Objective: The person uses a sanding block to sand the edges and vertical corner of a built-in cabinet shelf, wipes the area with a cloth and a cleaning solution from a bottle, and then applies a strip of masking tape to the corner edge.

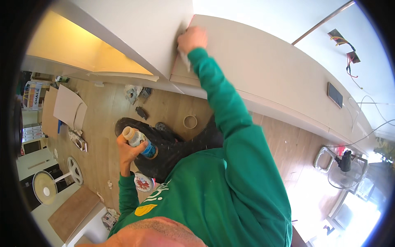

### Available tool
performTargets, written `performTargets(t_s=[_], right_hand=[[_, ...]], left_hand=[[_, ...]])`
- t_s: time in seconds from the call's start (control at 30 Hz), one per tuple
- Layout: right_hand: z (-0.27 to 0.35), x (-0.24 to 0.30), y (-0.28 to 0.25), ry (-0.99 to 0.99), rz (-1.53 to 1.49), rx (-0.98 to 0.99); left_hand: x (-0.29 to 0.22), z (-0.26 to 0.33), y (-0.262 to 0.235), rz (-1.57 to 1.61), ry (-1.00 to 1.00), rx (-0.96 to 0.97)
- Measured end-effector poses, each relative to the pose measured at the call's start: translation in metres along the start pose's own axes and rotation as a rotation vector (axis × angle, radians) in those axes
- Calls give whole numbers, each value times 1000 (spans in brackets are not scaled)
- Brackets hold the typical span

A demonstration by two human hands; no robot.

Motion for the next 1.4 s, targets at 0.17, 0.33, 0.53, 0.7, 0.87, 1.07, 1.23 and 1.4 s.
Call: performTargets(t_s=[0.17, 0.33, 0.53, 0.7, 0.87, 1.07, 1.23, 1.4], right_hand=[[101, 9, 10, -5, -56, -53], [-29, -5, -10, 28, -67, -189], [65, -4, 0, -51, -51, -23], [129, -8, -32, 10, -409, 195], [3, -16, -54, -78, -251, 44], [-3, -18, -16, -117, -70, 28], [173, 0, 0, -204, -250, 189], [164, 0, -32, -101, -394, 55]], left_hand=[[3, -3, 1, -59, -20, 19], [1, -4, 1, -6, -12, 0], [7, 5, 4, -15, -44, 3], [-4, -3, 1, -89, 52, -18], [-5, -8, -6, -52, 49, 0], [17, 19, -8, -21, -35, 16], [41, 20, -6, -36, -58, 5], [20, 6, -14, 5, 49, -54]])
Point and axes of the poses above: each hand's wrist, its own z-axis away from the middle knuckle, its own y-axis out of the palm, x = y × z, the point moved 5 cm from there along -z, towards the middle knuckle, and after that the axes turned 11 degrees about -z, right-handed, at the moved point
